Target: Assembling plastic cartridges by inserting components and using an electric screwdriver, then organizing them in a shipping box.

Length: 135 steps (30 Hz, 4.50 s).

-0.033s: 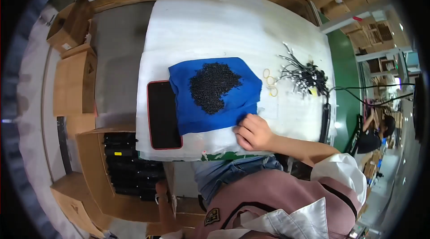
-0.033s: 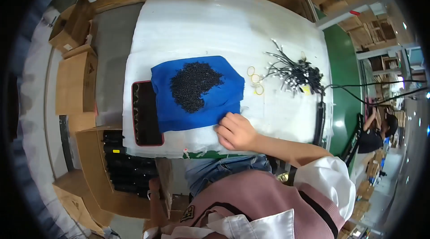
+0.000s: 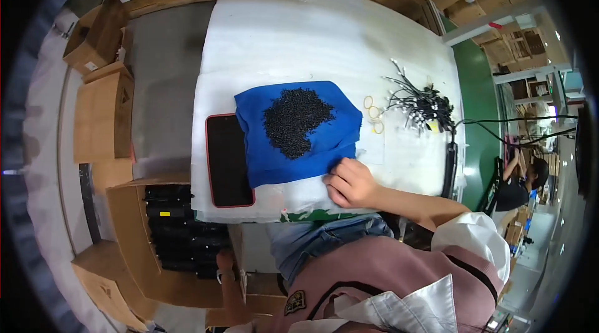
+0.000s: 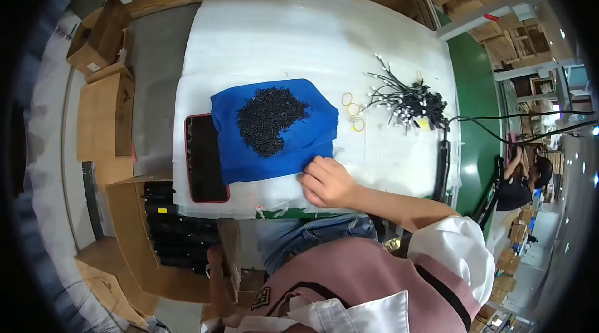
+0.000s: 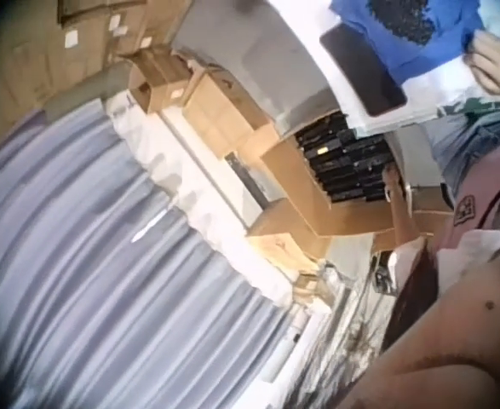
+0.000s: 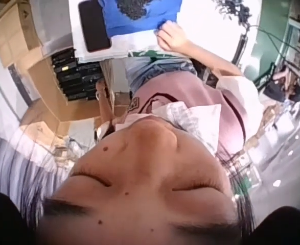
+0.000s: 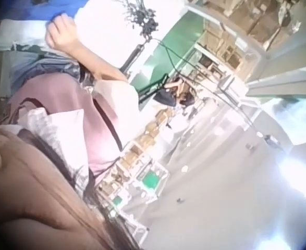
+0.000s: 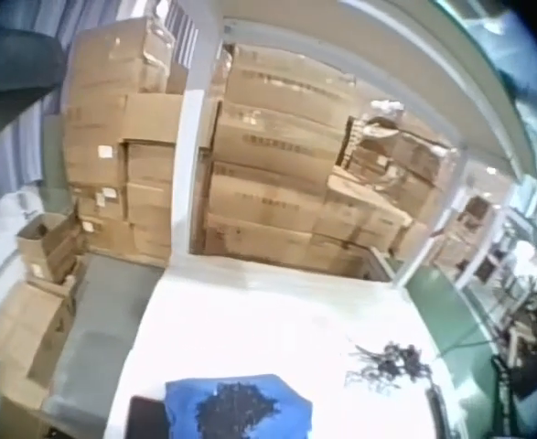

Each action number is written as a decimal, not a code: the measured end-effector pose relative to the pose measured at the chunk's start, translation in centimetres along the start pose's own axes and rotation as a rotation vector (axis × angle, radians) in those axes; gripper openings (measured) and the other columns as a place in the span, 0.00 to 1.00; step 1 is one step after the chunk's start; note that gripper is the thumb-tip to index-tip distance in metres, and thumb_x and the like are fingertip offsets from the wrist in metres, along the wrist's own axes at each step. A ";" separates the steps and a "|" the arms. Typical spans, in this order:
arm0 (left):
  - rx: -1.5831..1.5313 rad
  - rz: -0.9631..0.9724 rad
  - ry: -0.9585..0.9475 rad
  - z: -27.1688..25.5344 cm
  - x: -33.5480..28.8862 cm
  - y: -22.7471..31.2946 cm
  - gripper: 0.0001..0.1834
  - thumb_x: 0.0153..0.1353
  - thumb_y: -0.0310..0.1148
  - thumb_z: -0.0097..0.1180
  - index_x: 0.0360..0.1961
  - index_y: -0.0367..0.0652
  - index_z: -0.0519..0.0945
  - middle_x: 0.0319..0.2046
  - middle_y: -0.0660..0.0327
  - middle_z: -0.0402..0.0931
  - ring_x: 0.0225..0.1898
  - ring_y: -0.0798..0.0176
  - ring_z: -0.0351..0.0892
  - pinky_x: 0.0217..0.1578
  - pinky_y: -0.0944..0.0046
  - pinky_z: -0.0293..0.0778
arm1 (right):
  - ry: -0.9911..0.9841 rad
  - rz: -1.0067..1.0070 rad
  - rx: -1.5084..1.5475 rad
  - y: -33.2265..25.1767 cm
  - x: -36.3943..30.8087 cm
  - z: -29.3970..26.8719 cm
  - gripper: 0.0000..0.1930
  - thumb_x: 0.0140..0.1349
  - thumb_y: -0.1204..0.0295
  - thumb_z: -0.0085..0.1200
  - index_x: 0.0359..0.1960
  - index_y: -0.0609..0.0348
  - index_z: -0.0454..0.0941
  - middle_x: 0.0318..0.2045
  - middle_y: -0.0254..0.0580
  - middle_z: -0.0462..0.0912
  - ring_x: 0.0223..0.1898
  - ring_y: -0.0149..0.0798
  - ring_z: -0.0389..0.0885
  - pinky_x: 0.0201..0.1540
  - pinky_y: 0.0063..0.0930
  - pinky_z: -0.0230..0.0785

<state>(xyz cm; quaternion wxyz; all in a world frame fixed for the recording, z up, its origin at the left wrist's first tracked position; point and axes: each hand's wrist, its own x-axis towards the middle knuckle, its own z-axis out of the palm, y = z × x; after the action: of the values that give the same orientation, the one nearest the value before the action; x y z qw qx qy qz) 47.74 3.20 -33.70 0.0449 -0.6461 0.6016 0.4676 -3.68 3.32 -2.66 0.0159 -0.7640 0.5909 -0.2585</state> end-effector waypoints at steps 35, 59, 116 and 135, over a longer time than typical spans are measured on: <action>-1.305 -0.907 0.577 37.8 -42.1 17.9 0.13 0.54 0.39 0.57 0.34 0.41 0.82 0.29 0.52 0.81 0.34 0.58 0.81 0.35 0.59 0.74 | -0.208 -0.264 0.308 -3.1 -0.8 -1.2 0.06 0.52 0.77 0.51 0.32 0.63 0.73 0.34 0.47 0.69 0.40 0.48 0.70 0.46 0.38 0.64; -1.043 -1.336 1.463 22.2 -49.5 -13.1 0.14 0.59 0.34 0.52 0.43 0.36 0.75 0.39 0.50 0.79 0.41 0.49 0.78 0.42 0.57 0.73 | -0.774 -1.933 0.501 -70.9 -26.9 34.6 0.19 0.50 0.75 0.49 0.47 0.61 0.72 0.47 0.47 0.72 0.56 0.46 0.66 0.54 0.42 0.60; -2.167 -2.105 1.226 14.3 -39.8 -19.7 0.30 0.51 0.43 0.63 0.42 0.35 0.59 0.28 0.39 0.77 0.31 0.38 0.79 0.33 0.47 0.75 | -1.846 -2.091 -0.401 -81.1 -26.0 40.7 0.41 0.40 0.79 0.57 0.60 0.38 0.56 0.40 0.57 0.73 0.46 0.58 0.73 0.50 0.42 0.67; -2.510 -1.717 2.406 16.9 -36.3 -20.3 0.32 0.43 0.24 0.66 0.52 0.39 0.67 0.42 0.54 0.78 0.43 0.52 0.77 0.45 0.58 0.73 | -2.245 -1.302 -0.792 -81.2 -36.2 43.0 0.34 0.52 0.74 0.45 0.65 0.59 0.55 0.55 0.48 0.71 0.56 0.39 0.68 0.57 0.30 0.59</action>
<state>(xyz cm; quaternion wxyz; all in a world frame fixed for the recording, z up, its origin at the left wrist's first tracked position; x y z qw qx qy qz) 60.92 45.85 -29.48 0.5614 0.3139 0.7398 0.1975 80.70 48.67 -26.75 0.1419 -0.6531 -0.1716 0.7238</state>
